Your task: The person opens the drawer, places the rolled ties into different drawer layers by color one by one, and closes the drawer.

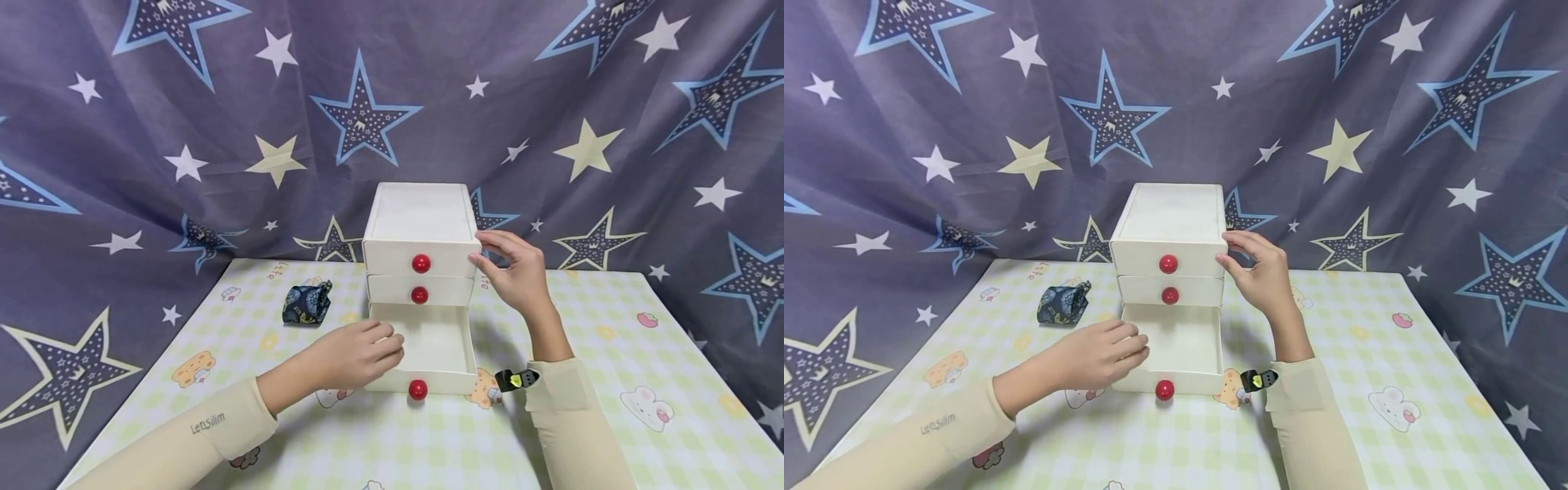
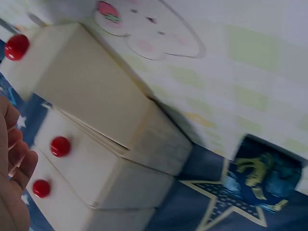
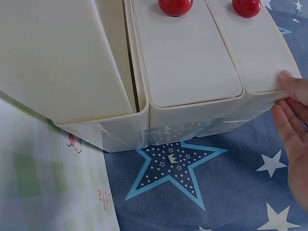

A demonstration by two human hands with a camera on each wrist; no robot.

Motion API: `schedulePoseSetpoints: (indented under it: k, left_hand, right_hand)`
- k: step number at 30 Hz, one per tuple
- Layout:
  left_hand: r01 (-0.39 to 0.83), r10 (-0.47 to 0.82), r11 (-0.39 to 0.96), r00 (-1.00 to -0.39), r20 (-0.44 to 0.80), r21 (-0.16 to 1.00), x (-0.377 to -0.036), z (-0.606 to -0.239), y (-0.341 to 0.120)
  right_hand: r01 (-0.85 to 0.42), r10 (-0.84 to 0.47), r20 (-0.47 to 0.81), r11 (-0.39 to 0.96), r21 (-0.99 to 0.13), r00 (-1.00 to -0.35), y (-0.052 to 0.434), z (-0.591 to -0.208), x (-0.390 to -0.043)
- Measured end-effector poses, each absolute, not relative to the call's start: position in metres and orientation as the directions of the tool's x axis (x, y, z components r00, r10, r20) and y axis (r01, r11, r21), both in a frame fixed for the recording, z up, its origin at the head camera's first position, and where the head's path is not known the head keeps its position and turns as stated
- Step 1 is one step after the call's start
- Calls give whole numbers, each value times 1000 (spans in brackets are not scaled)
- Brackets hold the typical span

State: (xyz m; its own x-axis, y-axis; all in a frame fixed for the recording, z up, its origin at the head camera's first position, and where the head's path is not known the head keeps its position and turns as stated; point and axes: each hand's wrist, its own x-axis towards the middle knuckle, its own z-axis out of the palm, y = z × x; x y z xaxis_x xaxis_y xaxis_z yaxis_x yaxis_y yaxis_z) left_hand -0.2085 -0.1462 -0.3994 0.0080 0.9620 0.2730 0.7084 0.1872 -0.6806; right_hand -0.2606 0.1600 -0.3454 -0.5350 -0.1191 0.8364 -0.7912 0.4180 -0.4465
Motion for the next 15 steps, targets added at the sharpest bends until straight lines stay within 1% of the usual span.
schedulePoseSetpoints:
  k: [3, 8, 15]
  left_hand:
    - [715, 959, 221, -38, 279, -664, -214, -399, -158]
    - [707, 951, 293, -145, 273, -644, -226, -401, -179]
    - [719, 898, 427, -267, 350, -549, -249, -408, -212]
  right_hand:
    - [-792, -120, 839, 422, -442, -531, 160, -345, -261]
    - [-795, -118, 842, 419, -439, -527, 159, -345, -262]
    - [-787, -114, 836, 426, -447, -537, 160, -347, -263]
